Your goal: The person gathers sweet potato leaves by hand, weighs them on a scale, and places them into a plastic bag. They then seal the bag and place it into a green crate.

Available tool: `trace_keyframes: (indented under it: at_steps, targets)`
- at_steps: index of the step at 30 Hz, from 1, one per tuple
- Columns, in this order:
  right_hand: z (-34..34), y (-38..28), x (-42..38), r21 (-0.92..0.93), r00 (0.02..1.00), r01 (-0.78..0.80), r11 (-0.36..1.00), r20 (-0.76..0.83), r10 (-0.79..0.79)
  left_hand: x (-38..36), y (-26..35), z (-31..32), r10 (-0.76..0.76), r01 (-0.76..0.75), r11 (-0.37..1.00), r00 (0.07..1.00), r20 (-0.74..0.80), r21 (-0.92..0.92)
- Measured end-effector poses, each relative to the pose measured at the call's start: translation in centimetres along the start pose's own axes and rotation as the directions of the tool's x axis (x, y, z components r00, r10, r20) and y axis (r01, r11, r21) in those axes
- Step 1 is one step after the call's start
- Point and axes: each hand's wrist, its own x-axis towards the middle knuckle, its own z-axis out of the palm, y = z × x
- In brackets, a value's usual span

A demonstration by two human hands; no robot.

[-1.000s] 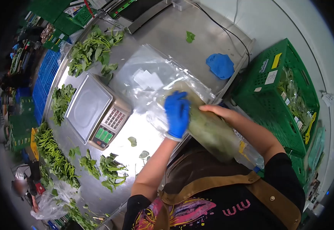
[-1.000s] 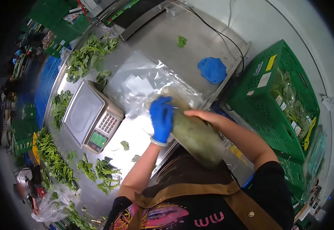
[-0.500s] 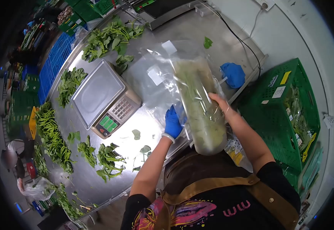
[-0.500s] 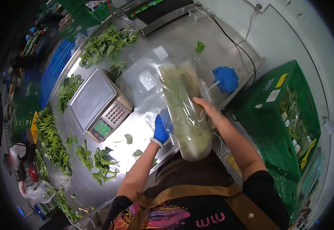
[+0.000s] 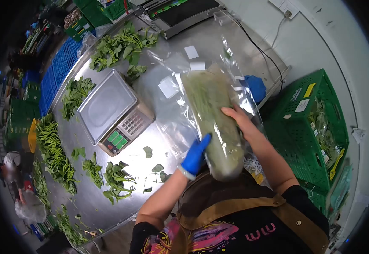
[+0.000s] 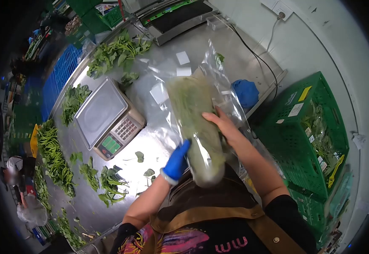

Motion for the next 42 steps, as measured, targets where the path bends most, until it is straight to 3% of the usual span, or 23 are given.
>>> trace_keyframes:
  at_steps: [2,5,7,8,9,11,13,15,16,18,21,22,24,25,28,29,30,31,33,34,36,40,42]
  targets:
    - [1.1,0.4,0.5,-0.011,1.0,0.008,1.0,-0.027,-0.009,-2.9,-2.0,-0.7,-0.174,0.173,0.983,0.985,-0.01,-0.063]
    - [1.0,4.4,1.9,-0.135,0.996,0.017,0.991,-0.087,-0.029,-6.2,-2.0,-1.1,-0.205,0.203,0.955,0.979,0.014,-0.216]
    - [2.7,2.8,-3.1,-0.288,0.999,-0.042,0.957,-0.031,0.034,-7.2,-1.4,-2.6,-0.029,0.021,0.977,0.999,0.035,0.213]
    - [3.1,2.0,-5.4,-0.392,0.997,-0.074,0.917,-0.002,0.079,-8.1,-0.1,-2.6,-0.015,0.016,0.983,1.0,-0.008,0.181]
    - [3.0,1.7,-7.2,-0.499,0.988,0.105,0.86,0.154,-0.03,-9.0,1.1,-2.6,-0.001,0.009,0.989,0.999,-0.052,0.149]
    - [3.2,-1.7,-10.8,-0.581,0.883,0.445,0.681,0.413,-0.223,-9.6,1.3,-5.0,0.031,-0.03,1.0,0.987,-0.16,0.008]
    - [3.2,-3.7,-11.4,-0.711,0.685,0.665,0.229,0.459,-0.566,-10.2,2.2,-5.3,0.043,-0.075,0.986,0.977,-0.209,-0.146]
    - [3.7,-4.4,-9.9,-0.799,0.376,0.564,-0.209,0.473,-0.796,-10.0,3.8,-5.1,0.069,-0.072,0.997,0.994,-0.08,-0.04]
    - [3.9,-4.6,-8.3,-0.852,0.42,0.509,-0.12,0.368,-0.83,-9.8,4.1,-5.4,0.124,-0.119,0.99,0.991,-0.057,0.077]
    - [4.1,-4.9,-5.8,-0.918,0.491,0.39,0.068,0.145,-0.859,-9.2,4.5,-6.4,0.149,-0.146,0.989,0.986,-0.078,0.034]
    - [4.3,-8.0,-6.8,-0.783,0.83,0.4,0.476,0.089,-0.55,-10.2,6.4,-5.1,0.206,-0.211,0.977,0.966,-0.159,-0.014]
    - [4.8,-9.4,-7.8,-0.72,0.74,0.54,0.435,0.161,-0.653,-11.6,7.0,-3.7,0.276,-0.275,0.961,0.943,-0.187,0.031]
    - [5.9,-11.0,-10.5,-0.555,0.524,0.765,0.326,0.242,-0.817,-14.4,7.8,-3.3,0.367,-0.366,0.93,0.93,-0.023,0.042]
    - [6.1,-11.2,-10.6,-0.476,0.543,0.777,0.412,0.173,-0.822,-15.1,6.8,-4.8,0.342,-0.332,0.939,0.927,-0.153,0.089]
    - [6.4,-11.6,-8.8,-0.711,0.674,0.629,0.314,0.297,-0.676,-14.1,6.7,-4.4,0.345,-0.343,0.924,0.938,0.016,0.168]
    - [7.5,-11.4,-9.0,-0.832,0.739,0.498,0.247,0.257,-0.623,-13.7,5.7,-4.8,0.255,-0.204,0.952,0.941,-0.221,0.229]
    - [8.4,-10.9,-8.9,-0.799,0.597,0.598,0.064,0.391,-0.701,-12.8,5.1,-5.4,0.201,-0.174,0.959,0.974,-0.102,0.224]
    - [9.2,-10.2,-8.7,-0.739,0.435,0.662,-0.124,0.514,-0.739,-12.2,3.0,-7.8,0.184,-0.131,0.948,0.97,-0.16,0.291]
    - [10.6,-8.5,-9.8,-0.583,0.31,0.742,-0.331,0.737,-0.601,-12.7,1.9,-7.6,0.17,-0.024,0.894,0.942,-0.289,0.448]
    - [11.4,-7.4,-11.1,-0.505,0.34,0.796,-0.335,0.829,-0.443,-13.0,1.9,-7.3,0.236,-0.035,0.839,0.923,-0.304,0.543]
    - [13.4,-5.1,-11.9,-0.585,0.561,0.74,-0.331,0.809,-0.175,-13.2,2.0,-6.9,0.358,-0.075,0.735,0.887,-0.292,0.674]
    - [13.9,-2.2,-9.6,-0.528,0.516,0.803,-0.276,0.848,-0.122,-12.5,1.6,-8.5,0.448,-0.152,0.62,0.874,-0.188,0.77]
    - [14.7,-9.0,-12.7,-0.526,0.481,0.829,-0.19,0.844,-0.237,-12.3,1.5,-9.6,0.465,-0.235,0.591,0.881,-0.088,0.771]
